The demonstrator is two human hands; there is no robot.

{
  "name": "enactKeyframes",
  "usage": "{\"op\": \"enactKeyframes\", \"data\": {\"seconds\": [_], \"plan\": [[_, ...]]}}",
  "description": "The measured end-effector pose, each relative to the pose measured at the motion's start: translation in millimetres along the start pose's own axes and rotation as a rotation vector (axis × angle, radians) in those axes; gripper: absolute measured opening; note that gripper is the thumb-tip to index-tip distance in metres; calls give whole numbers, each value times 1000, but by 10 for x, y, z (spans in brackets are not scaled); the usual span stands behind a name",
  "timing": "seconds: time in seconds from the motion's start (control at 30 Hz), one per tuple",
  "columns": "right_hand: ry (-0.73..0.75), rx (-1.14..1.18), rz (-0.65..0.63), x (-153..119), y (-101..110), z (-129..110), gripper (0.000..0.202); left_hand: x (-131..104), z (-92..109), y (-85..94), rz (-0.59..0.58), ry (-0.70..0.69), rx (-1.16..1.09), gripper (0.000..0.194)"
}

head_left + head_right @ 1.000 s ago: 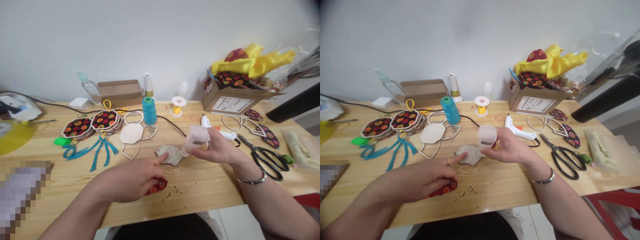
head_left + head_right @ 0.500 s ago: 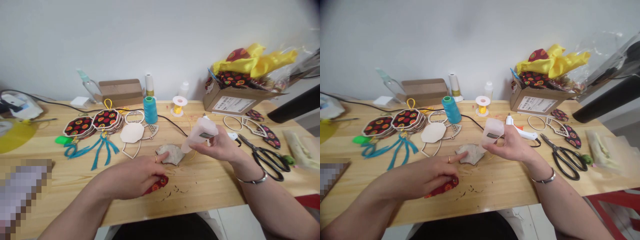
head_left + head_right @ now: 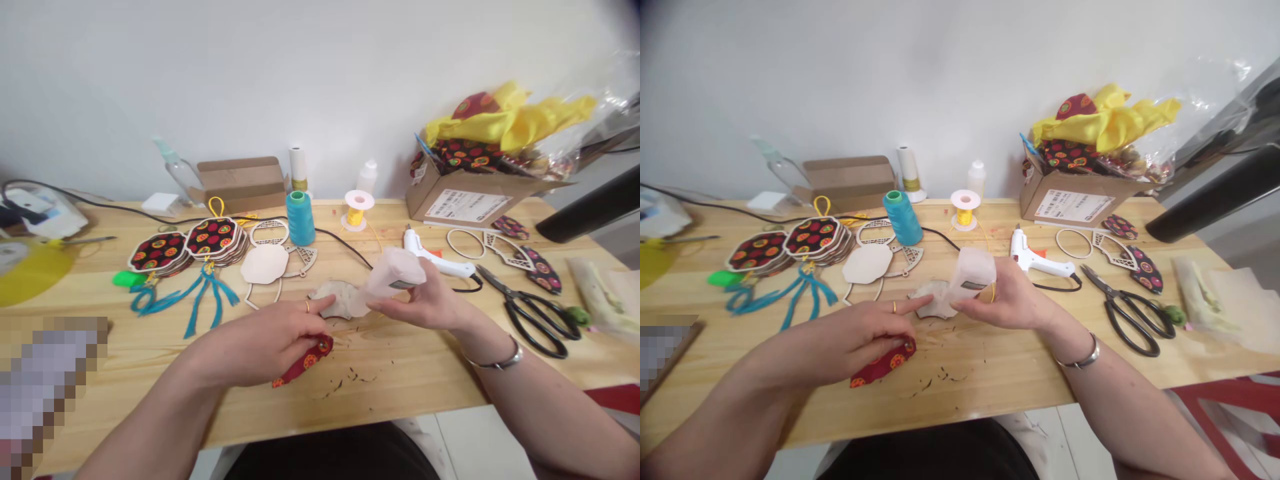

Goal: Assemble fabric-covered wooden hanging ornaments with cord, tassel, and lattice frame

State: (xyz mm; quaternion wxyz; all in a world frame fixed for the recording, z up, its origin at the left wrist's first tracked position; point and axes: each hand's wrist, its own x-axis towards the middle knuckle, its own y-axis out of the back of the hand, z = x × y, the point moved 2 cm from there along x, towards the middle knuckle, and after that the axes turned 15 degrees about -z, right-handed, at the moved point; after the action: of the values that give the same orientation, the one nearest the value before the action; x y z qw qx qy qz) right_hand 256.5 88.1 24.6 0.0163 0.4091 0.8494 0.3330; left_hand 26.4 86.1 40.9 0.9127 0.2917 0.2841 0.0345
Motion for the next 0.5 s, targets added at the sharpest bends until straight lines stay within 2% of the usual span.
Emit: {"op": "enactKeyframes", "data": {"seconds": [0.5], "plan": [[10, -70, -76, 27, -37, -27, 11, 20, -1, -1, -26, 42, -5, 24]]}}
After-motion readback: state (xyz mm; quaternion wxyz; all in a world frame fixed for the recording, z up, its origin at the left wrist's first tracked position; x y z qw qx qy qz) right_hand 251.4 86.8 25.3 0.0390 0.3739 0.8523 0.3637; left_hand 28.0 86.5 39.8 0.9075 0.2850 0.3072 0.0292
